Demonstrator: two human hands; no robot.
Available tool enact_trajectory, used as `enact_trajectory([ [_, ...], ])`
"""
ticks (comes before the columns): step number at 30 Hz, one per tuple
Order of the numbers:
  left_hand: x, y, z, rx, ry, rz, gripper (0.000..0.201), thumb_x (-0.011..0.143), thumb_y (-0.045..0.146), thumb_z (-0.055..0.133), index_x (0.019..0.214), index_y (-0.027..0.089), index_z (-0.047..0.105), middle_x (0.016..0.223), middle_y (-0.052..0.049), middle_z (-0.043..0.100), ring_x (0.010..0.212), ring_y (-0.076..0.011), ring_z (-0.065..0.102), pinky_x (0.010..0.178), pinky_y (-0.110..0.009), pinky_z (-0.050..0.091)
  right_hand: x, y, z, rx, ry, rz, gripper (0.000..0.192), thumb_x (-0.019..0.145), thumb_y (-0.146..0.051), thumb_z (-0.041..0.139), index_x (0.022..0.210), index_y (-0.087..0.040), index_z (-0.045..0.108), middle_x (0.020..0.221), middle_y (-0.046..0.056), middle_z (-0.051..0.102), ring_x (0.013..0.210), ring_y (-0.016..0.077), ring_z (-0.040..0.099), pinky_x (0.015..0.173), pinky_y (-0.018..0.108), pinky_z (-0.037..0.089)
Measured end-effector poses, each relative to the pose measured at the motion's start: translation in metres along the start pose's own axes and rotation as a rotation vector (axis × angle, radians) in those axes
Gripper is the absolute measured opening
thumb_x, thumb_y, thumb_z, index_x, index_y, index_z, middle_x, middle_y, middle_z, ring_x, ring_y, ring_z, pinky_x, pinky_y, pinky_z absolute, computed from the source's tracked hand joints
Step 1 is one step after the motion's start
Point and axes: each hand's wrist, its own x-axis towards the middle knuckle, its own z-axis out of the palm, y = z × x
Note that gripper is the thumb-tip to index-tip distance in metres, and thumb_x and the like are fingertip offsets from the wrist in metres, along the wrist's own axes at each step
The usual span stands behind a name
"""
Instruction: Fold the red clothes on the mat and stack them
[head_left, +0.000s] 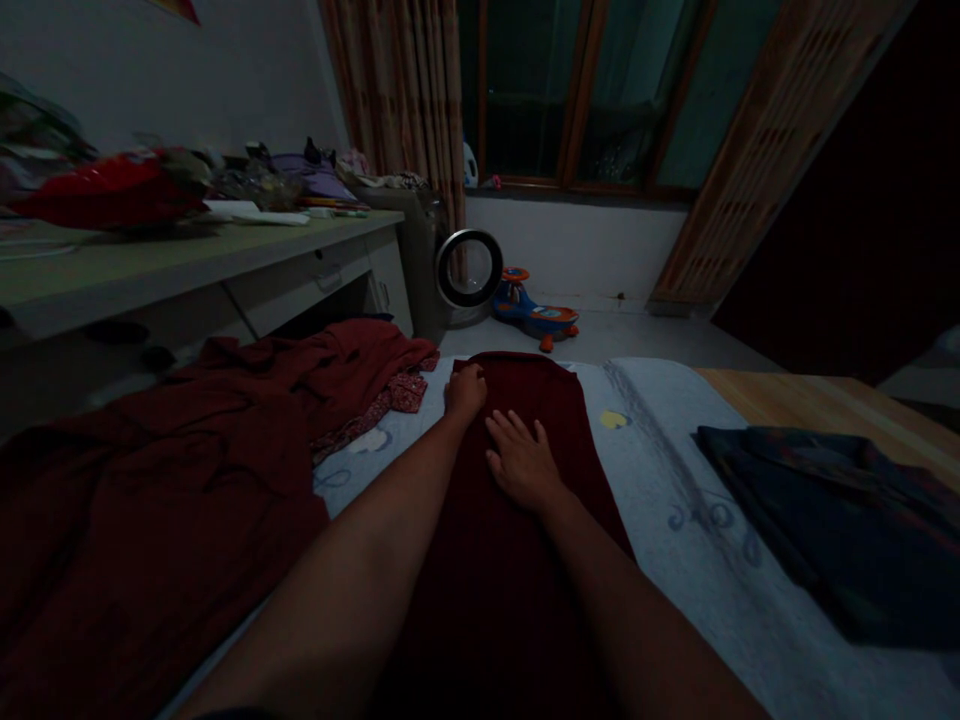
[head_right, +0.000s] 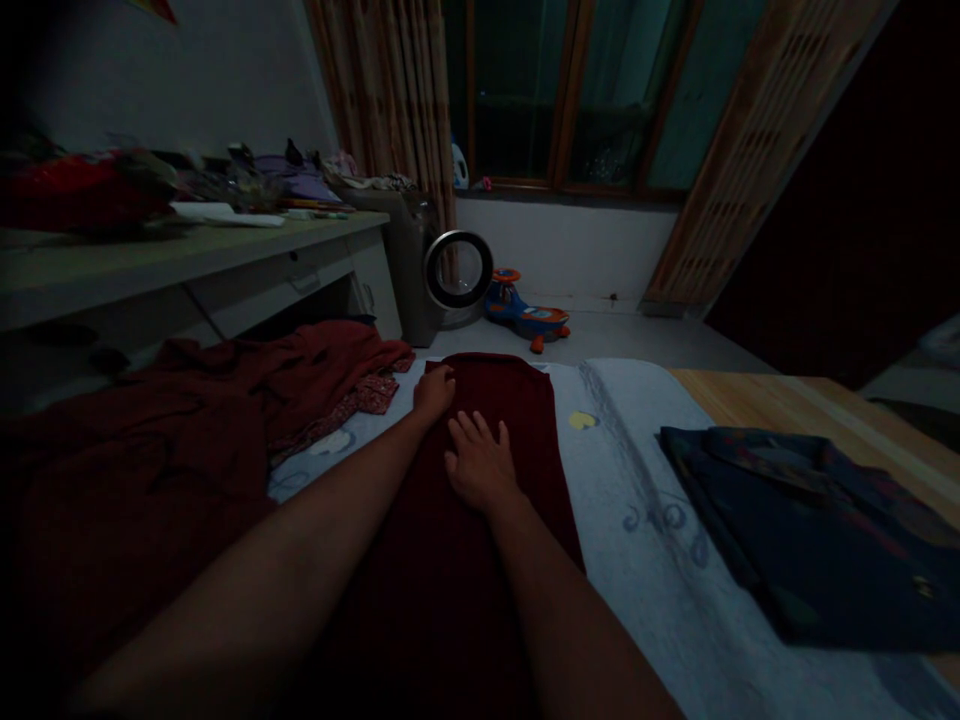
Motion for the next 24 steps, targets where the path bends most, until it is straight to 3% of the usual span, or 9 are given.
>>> enact_trajectory([
  [4, -0.012, 0.002, -0.001, 0.175, 0.078, 0.052, 0.031, 0.091, 0.028, 0.048, 0.121, 0.021, 0.055, 0.13, -0.013, 0.055, 0.124, -0.0291, 0.046, 0.101, -0.044, 0.036, 0.001, -0.001, 0.0, -0.008, -0.059, 0.029, 0.055, 0.096, -0.042, 0.033, 0.147, -0.024, 0.037, 0.156, 0.005, 0.03, 0.145, 0.0239, 0.02, 0.115, 0.055, 0.011],
  [9, -0.015, 0.009, -0.024, 0.253, 0.202, 0.116, 0.036, 0.093, 0.022, 0.041, 0.128, 0.021, 0.05, 0.131, -0.012, 0.054, 0.124, -0.027, 0.046, 0.102, -0.04, 0.036, 0.002, -0.001, 0.001, 0.007, -0.062, 0.035, 0.054, 0.095, -0.042, 0.034, 0.146, -0.024, 0.038, 0.156, 0.005, 0.029, 0.145, 0.024, 0.02, 0.115, 0.055, 0.011],
  [11, -0.02, 0.009, -0.031, 0.222, 0.099, 0.273, 0.04, 0.092, 0.015, 0.035, 0.128, 0.023, 0.052, 0.13, -0.009, 0.057, 0.123, -0.0225, 0.049, 0.105, -0.036, 0.035, 0.003, 0.0, 0.001, 0.014, -0.056, 0.034, 0.054, 0.095, -0.042, 0.034, 0.146, -0.023, 0.039, 0.155, 0.005, 0.03, 0.145, 0.0242, 0.02, 0.115, 0.055, 0.011],
  [13, -0.028, 0.004, -0.032, 0.21, -0.093, 0.453, 0.044, 0.092, 0.013, 0.033, 0.128, 0.023, 0.054, 0.132, -0.006, 0.058, 0.124, -0.0186, 0.05, 0.108, -0.033, 0.033, 0.003, -0.001, 0.002, 0.015, -0.052, 0.031, 0.055, 0.094, -0.041, 0.035, 0.146, -0.022, 0.038, 0.155, 0.005, 0.031, 0.144, 0.0248, 0.021, 0.114, 0.055, 0.011],
  [15, -0.034, -0.003, -0.027, 0.239, -0.24, 0.535, 0.044, 0.093, 0.017, 0.033, 0.132, 0.021, 0.052, 0.14, -0.006, 0.053, 0.133, -0.0186, 0.043, 0.112, -0.034, 0.029, 0.003, -0.001, 0.002, 0.013, -0.055, 0.028, 0.056, 0.094, -0.04, 0.036, 0.147, -0.021, 0.036, 0.155, 0.006, 0.032, 0.144, 0.0253, 0.021, 0.114, 0.056, 0.011],
  [20, -0.028, -0.017, -0.013, 0.313, -0.36, 0.413, 0.05, 0.095, 0.04, 0.036, 0.143, 0.026, 0.041, 0.156, -0.005, 0.03, 0.146, -0.0223, 0.02, 0.117, -0.046, 0.016, 0.003, 0.0, 0.002, 0.011, -0.076, 0.035, 0.056, 0.093, -0.04, 0.036, 0.147, -0.023, 0.036, 0.155, 0.005, 0.03, 0.144, 0.0248, 0.02, 0.114, 0.055, 0.011],
  [24, -0.011, -0.016, -0.016, 0.337, -0.33, 0.396, 0.046, 0.095, 0.039, 0.038, 0.139, 0.029, 0.044, 0.156, -0.003, 0.03, 0.145, -0.0225, 0.02, 0.116, -0.049, 0.014, 0.003, 0.0, 0.002, -0.007, -0.08, 0.036, 0.056, 0.093, -0.04, 0.036, 0.146, -0.023, 0.037, 0.155, 0.006, 0.03, 0.144, 0.0246, 0.02, 0.114, 0.055, 0.012],
])
